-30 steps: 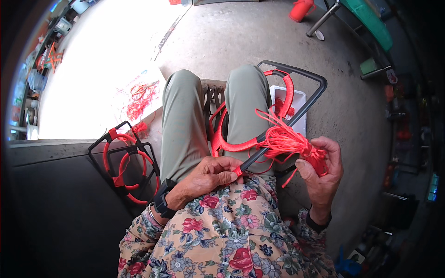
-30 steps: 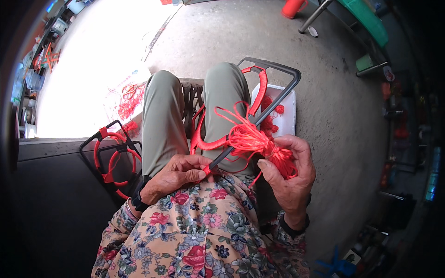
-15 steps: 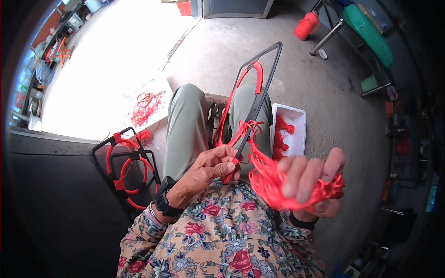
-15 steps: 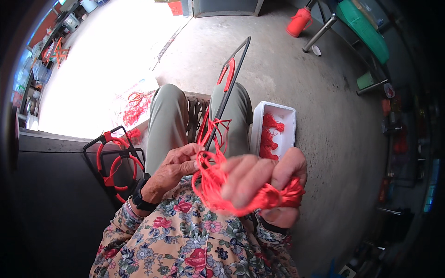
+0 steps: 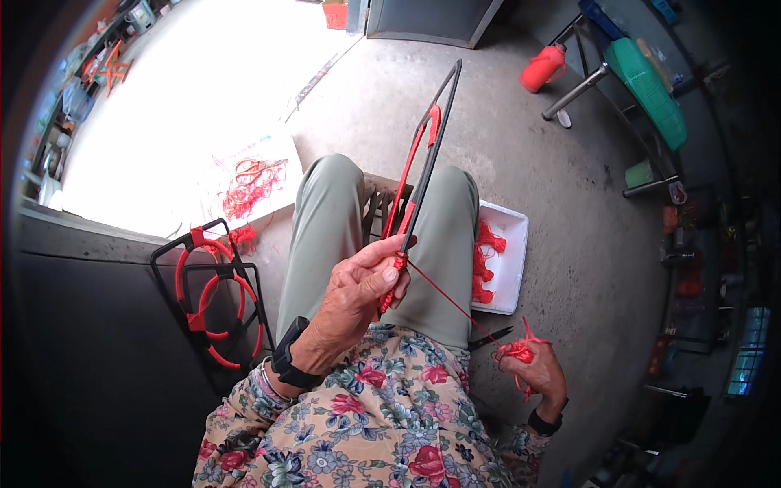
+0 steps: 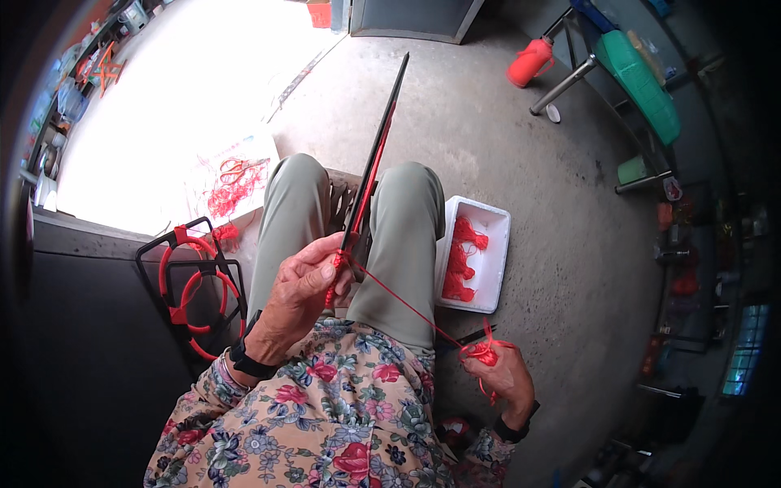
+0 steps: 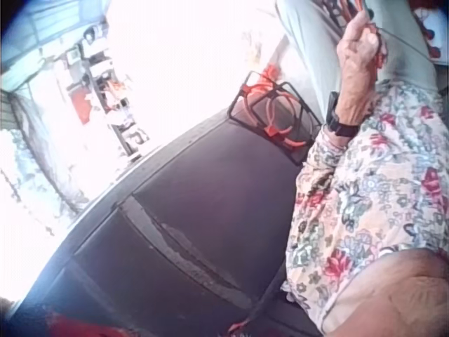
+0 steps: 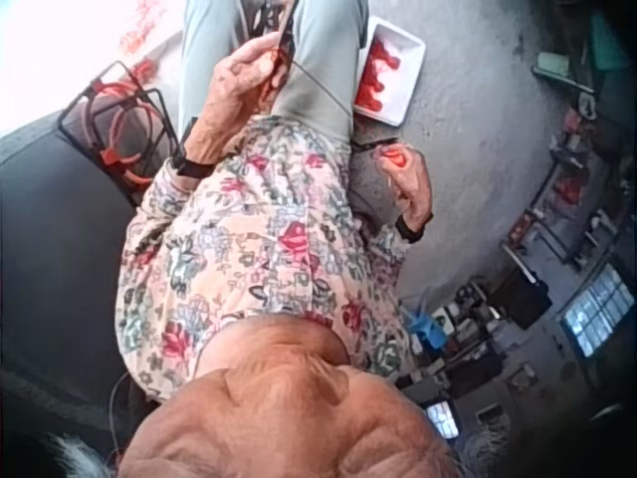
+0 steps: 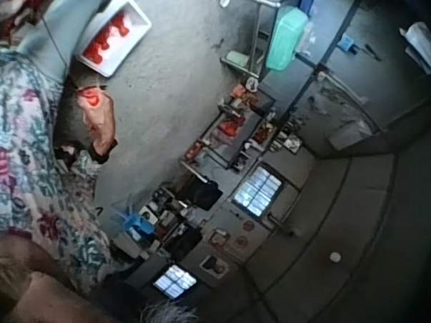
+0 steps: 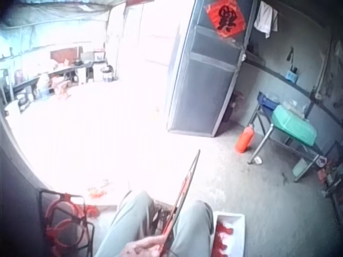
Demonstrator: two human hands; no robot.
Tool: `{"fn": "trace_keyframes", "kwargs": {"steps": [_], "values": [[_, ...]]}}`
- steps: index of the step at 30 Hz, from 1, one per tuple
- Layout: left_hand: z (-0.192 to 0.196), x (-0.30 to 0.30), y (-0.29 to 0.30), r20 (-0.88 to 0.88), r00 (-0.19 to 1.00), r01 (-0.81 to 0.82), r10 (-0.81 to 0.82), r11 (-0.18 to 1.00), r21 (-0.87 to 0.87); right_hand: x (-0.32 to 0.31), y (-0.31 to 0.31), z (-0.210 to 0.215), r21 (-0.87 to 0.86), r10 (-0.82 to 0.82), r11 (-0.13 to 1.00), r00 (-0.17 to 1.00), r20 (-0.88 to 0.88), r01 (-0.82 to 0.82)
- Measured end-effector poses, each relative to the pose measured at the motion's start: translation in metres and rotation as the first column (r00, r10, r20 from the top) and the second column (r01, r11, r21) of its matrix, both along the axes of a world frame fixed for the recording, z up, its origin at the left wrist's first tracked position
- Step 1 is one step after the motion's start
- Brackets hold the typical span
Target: The person is wrapping a red plastic cord around a black circular frame, likely for furniture manufacturing.
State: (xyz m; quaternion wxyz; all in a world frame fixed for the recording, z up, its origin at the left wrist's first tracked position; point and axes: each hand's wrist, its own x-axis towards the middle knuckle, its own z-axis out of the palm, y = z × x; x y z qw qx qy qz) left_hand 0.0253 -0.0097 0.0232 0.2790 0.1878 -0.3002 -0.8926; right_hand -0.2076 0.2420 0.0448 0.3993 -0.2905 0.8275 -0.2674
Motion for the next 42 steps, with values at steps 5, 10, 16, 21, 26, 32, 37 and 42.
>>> {"fn": "trace_keyframes", "kwargs": {"steps": [5, 10, 16, 21, 26, 32, 37, 42], "values": [[0.000, 0.005, -0.009, -0.003, 0.999, -0.041, 0.041, 0.999, -0.008, -0.015, 0.015, 0.030, -0.477, -0.256, 0.797, 0.923, 0.287, 0.370], [-0.003, 0.001, -0.006, 0.018, 1.000, -0.008, 0.008, 1.000, -0.002, -0.008, -0.027, 0.085, -0.879, 0.152, 0.242, 0.879, 0.452, 0.410], [-0.010, -0.006, 0.006, 0.024, 0.998, 0.051, -0.050, 0.998, -0.027, 0.018, -0.114, 0.139, -0.927, 0.924, 0.203, 0.251, 0.288, 0.316], [-0.019, -0.020, 0.022, 0.109, 0.990, 0.096, -0.088, 0.993, -0.069, 0.100, -0.169, 0.154, -0.902, 0.955, 0.269, 0.030, 0.296, 0.339], [-0.021, -0.034, 0.030, 0.057, 0.991, 0.125, -0.119, 0.988, -0.096, 0.173, -0.193, 0.134, -0.925, 0.941, 0.338, 0.054, 0.334, -0.172], [-0.018, -0.034, 0.048, 0.049, 0.985, 0.168, -0.167, 0.985, -0.037, 0.159, -0.186, 0.131, -0.864, 0.891, 0.451, 0.161, 0.423, -0.223], [-0.037, -0.037, 0.054, 0.239, 0.971, 0.062, 0.008, 0.957, -0.283, 0.102, -0.157, 0.117, -0.937, 0.862, 0.328, 0.369, 0.348, 0.118], [-0.023, -0.036, 0.057, 0.239, 0.967, 0.004, 0.087, 0.935, -0.355, 0.028, -0.103, 0.097, -0.870, 0.730, 0.256, 0.505, 0.460, 0.421]]}}
